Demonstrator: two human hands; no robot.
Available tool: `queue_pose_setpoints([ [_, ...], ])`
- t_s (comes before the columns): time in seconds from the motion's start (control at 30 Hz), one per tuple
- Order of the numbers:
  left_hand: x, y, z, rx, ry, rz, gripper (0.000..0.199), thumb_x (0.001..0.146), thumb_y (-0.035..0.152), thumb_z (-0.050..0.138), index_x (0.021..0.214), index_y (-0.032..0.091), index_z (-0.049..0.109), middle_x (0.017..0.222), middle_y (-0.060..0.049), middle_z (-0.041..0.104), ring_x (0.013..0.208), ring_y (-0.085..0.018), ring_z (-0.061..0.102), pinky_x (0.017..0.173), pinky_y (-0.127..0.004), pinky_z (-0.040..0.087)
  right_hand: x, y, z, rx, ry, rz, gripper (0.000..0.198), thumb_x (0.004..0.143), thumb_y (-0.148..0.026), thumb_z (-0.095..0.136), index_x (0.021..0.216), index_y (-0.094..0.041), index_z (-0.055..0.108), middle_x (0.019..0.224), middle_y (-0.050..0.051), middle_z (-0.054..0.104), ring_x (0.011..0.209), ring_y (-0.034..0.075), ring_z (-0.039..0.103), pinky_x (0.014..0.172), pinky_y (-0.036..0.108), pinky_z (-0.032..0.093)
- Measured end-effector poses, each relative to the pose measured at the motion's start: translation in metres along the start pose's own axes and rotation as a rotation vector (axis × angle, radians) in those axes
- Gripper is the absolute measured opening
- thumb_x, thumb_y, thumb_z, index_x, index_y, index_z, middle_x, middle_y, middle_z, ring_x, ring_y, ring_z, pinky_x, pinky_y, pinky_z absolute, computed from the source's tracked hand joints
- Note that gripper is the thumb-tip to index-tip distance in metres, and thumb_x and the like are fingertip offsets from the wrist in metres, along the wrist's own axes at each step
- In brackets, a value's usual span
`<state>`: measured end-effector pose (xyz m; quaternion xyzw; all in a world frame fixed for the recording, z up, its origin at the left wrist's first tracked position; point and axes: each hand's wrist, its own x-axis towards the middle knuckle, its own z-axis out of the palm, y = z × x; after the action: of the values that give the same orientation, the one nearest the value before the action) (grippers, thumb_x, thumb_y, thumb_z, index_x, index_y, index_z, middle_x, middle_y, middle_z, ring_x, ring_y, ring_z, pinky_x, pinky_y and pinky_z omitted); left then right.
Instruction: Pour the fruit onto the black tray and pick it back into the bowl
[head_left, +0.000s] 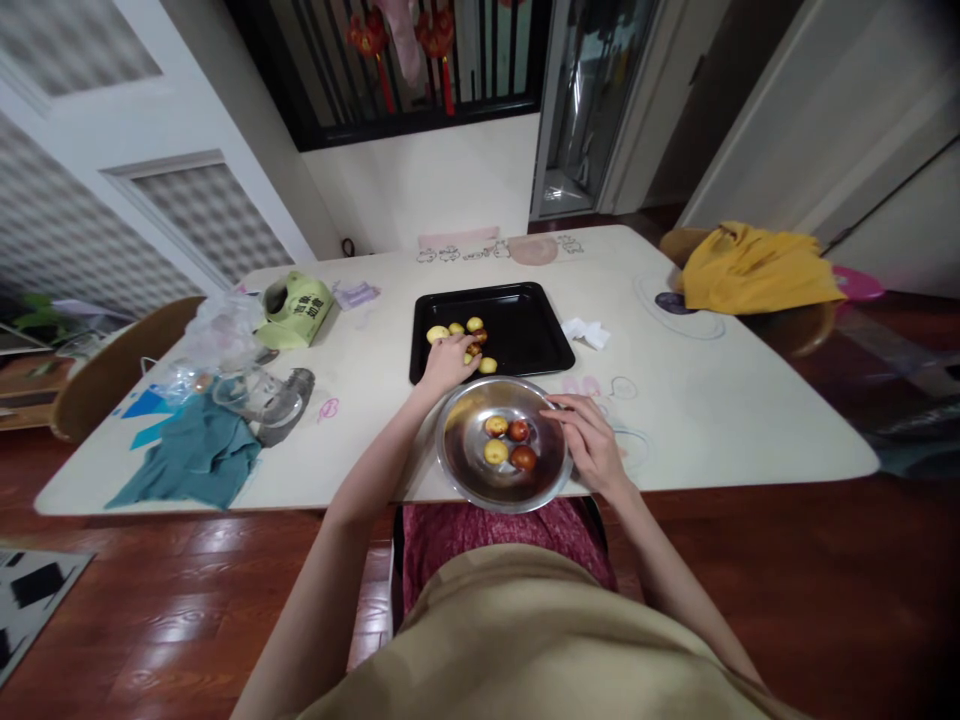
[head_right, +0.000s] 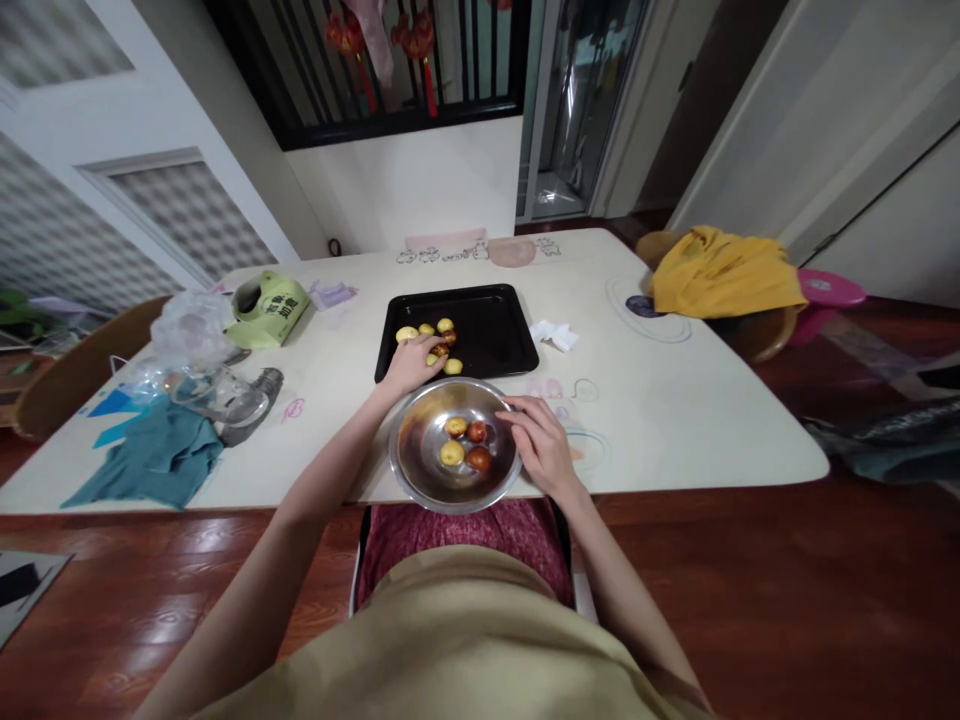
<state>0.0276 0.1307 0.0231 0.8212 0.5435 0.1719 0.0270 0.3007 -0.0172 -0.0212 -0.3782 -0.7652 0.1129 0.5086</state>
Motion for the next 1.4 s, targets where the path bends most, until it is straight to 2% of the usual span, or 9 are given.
queue_pose_setpoints([
  [0.13,0.007,0.007,0.004,0.058,-0.041,-0.041,0.038,0.098,0.030,0.066,0.134,0.020,0.073,0.125,-0.015,0.074,0.112,-0.034,0.070,0.106,-0.050,0.048,0.000,0.000,0.000,-0.004,0.003,0.005,0.035,0.110,-0.031,0.044,0.117,-0.026,0.078,0.127,0.011,0.075,0.117,0.030,0.068,0.101,0.053,0.057],
  [0.27,0.007,0.009,0.008,0.073,-0.027,-0.044,0.037,0.096,0.028,0.069,0.133,0.020,0.074,0.121,-0.015,0.075,0.111,-0.034,0.070,0.109,-0.051,0.046,0.001,-0.001,-0.001,-0.006,0.003,-0.003,0.034,0.109,-0.030,0.045,0.118,-0.026,0.078,0.127,0.011,0.075,0.117,0.030,0.068,0.101,0.054,0.057],
  [0.5,0.000,0.005,0.004,-0.103,0.055,0.008,0.034,0.096,0.024,0.069,0.129,0.020,0.073,0.119,-0.013,0.074,0.109,-0.032,0.070,0.105,-0.049,0.052,0.000,-0.001,-0.001,-0.004,0.000,0.016,0.035,0.109,-0.031,0.044,0.117,-0.027,0.079,0.127,0.011,0.075,0.118,0.030,0.068,0.102,0.055,0.056],
  [0.7,-0.013,0.005,-0.017,-0.387,0.196,0.099,0.029,0.095,0.020,0.068,0.125,0.018,0.071,0.123,-0.011,0.075,0.111,-0.026,0.072,0.104,-0.042,0.057,0.000,-0.001,0.000,0.000,0.004,0.008,0.035,0.109,-0.030,0.045,0.117,-0.026,0.079,0.127,0.011,0.075,0.118,0.030,0.068,0.101,0.054,0.057],
  [0.87,-0.053,0.025,-0.042,-0.475,0.230,0.230,0.024,0.096,0.024,0.070,0.121,0.021,0.071,0.120,-0.009,0.075,0.113,-0.025,0.071,0.104,-0.043,0.058,0.000,-0.001,0.001,-0.003,0.006,0.014,0.035,0.110,-0.033,0.045,0.115,-0.025,0.079,0.126,0.012,0.075,0.116,0.030,0.068,0.100,0.054,0.057],
  [0.97,-0.085,0.037,-0.050,-0.497,0.155,0.300,0.022,0.098,0.025,0.070,0.120,0.021,0.070,0.117,-0.010,0.073,0.111,-0.025,0.071,0.100,-0.041,0.060,0.000,-0.001,0.001,-0.002,0.004,0.017,0.036,0.110,-0.033,0.044,0.114,-0.025,0.079,0.127,0.012,0.075,0.117,0.030,0.068,0.101,0.054,0.057],
  [1.1,-0.117,0.043,-0.048,-0.463,-0.008,0.343,0.021,0.101,0.028,0.069,0.122,0.022,0.070,0.116,-0.009,0.074,0.106,-0.024,0.074,0.095,-0.041,0.062,0.001,-0.001,0.001,-0.003,0.002,0.026,0.037,0.110,-0.034,0.043,0.113,-0.025,0.079,0.126,0.012,0.075,0.118,0.030,0.068,0.101,0.054,0.056],
  [1.23,-0.130,0.041,-0.041,-0.355,-0.096,0.333,0.021,0.103,0.028,0.066,0.123,0.024,0.068,0.118,-0.009,0.076,0.107,-0.027,0.075,0.094,-0.045,0.064,0.001,-0.001,0.001,0.001,0.007,0.011,0.036,0.111,-0.032,0.043,0.113,-0.025,0.079,0.127,0.012,0.074,0.118,0.030,0.068,0.101,0.053,0.056],
  [1.4,-0.131,0.041,-0.037,-0.243,-0.134,0.340,0.025,0.103,0.026,0.065,0.127,0.022,0.067,0.123,-0.011,0.076,0.110,-0.030,0.075,0.097,-0.047,0.063,0.000,-0.001,0.000,-0.007,0.001,0.008,0.036,0.111,-0.032,0.043,0.113,-0.025,0.078,0.127,0.012,0.074,0.118,0.029,0.068,0.101,0.052,0.056],
])
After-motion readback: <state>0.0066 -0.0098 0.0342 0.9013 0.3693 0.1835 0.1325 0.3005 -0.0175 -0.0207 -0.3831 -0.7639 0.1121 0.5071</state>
